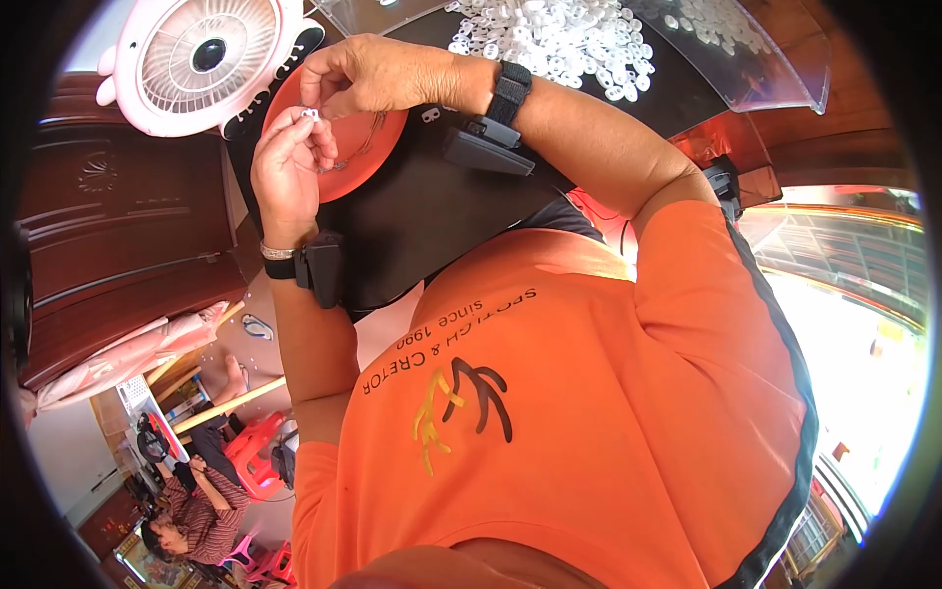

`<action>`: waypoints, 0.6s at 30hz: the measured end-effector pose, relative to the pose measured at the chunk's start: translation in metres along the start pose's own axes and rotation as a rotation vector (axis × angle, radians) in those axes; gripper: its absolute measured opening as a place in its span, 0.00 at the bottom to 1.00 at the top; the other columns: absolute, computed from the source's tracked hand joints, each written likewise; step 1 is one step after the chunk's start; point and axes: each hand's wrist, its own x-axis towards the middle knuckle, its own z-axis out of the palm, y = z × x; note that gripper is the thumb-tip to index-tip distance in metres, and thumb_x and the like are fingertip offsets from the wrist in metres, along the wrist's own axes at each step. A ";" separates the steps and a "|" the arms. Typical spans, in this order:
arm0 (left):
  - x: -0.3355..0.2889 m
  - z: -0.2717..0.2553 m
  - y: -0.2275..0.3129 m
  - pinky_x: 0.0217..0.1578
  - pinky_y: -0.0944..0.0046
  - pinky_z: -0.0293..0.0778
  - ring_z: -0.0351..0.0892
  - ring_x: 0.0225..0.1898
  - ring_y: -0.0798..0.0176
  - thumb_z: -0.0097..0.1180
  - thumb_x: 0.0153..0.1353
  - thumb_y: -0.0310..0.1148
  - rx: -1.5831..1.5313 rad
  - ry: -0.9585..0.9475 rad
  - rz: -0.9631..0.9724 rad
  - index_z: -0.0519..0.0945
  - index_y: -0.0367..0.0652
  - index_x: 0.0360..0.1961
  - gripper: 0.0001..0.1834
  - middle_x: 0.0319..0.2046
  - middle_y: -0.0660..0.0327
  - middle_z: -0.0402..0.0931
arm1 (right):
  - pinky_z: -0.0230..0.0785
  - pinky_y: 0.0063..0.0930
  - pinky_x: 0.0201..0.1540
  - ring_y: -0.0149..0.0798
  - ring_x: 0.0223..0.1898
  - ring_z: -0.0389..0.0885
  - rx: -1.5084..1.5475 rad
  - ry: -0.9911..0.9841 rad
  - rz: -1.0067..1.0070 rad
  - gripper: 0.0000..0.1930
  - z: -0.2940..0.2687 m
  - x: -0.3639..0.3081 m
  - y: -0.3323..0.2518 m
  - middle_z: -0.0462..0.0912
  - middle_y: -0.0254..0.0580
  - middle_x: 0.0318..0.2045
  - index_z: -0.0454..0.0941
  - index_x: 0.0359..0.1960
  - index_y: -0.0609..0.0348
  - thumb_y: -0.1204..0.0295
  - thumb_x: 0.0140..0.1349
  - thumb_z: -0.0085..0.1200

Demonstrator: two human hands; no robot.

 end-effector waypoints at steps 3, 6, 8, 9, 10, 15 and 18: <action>0.003 -0.002 -0.001 0.22 0.72 0.60 0.69 0.21 0.71 0.47 0.60 0.32 -0.090 -0.009 -0.013 0.74 0.38 0.31 0.08 0.21 0.63 0.72 | 0.70 0.19 0.41 0.23 0.34 0.75 -0.018 0.041 -0.007 0.07 -0.004 -0.002 -0.001 0.79 0.29 0.30 0.76 0.37 0.62 0.79 0.56 0.57; 0.002 -0.004 -0.002 0.21 0.73 0.58 0.68 0.20 0.71 0.47 0.60 0.31 -0.142 0.018 -0.021 0.73 0.38 0.32 0.07 0.20 0.63 0.71 | 0.69 0.19 0.41 0.22 0.35 0.75 -0.025 0.058 0.010 0.07 -0.007 -0.002 -0.003 0.79 0.29 0.30 0.77 0.37 0.62 0.78 0.56 0.57; 0.002 -0.006 -0.002 0.19 0.74 0.57 0.65 0.18 0.72 0.47 0.60 0.31 -0.123 -0.017 0.027 0.73 0.38 0.33 0.07 0.18 0.64 0.69 | 0.69 0.18 0.41 0.22 0.35 0.75 -0.012 0.048 0.040 0.07 -0.008 -0.001 -0.003 0.79 0.29 0.31 0.77 0.37 0.62 0.77 0.57 0.57; 0.001 -0.005 -0.001 0.19 0.74 0.57 0.65 0.18 0.72 0.47 0.60 0.31 -0.121 -0.015 0.028 0.73 0.38 0.33 0.07 0.18 0.64 0.69 | 0.69 0.18 0.42 0.22 0.35 0.75 0.009 0.042 0.038 0.07 -0.007 -0.001 -0.002 0.79 0.29 0.31 0.77 0.38 0.62 0.77 0.57 0.56; 0.001 -0.003 0.000 0.18 0.74 0.56 0.64 0.17 0.72 0.47 0.60 0.31 -0.112 0.015 0.024 0.73 0.37 0.32 0.07 0.18 0.64 0.68 | 0.69 0.18 0.43 0.22 0.36 0.75 0.030 0.037 0.037 0.08 -0.007 -0.001 -0.001 0.79 0.29 0.32 0.77 0.39 0.63 0.77 0.57 0.56; 0.000 0.000 0.004 0.16 0.75 0.55 0.63 0.16 0.74 0.47 0.61 0.32 0.032 0.078 0.065 0.74 0.38 0.29 0.09 0.17 0.66 0.67 | 0.68 0.17 0.43 0.23 0.36 0.75 0.014 0.012 -0.022 0.08 -0.007 -0.001 0.003 0.79 0.30 0.32 0.77 0.40 0.62 0.74 0.60 0.54; 0.000 0.003 0.003 0.17 0.75 0.55 0.64 0.16 0.74 0.48 0.61 0.32 0.067 0.100 0.076 0.74 0.38 0.28 0.09 0.16 0.66 0.67 | 0.67 0.17 0.40 0.22 0.33 0.73 0.003 0.020 0.010 0.08 -0.006 -0.001 0.004 0.77 0.28 0.30 0.77 0.39 0.61 0.70 0.62 0.52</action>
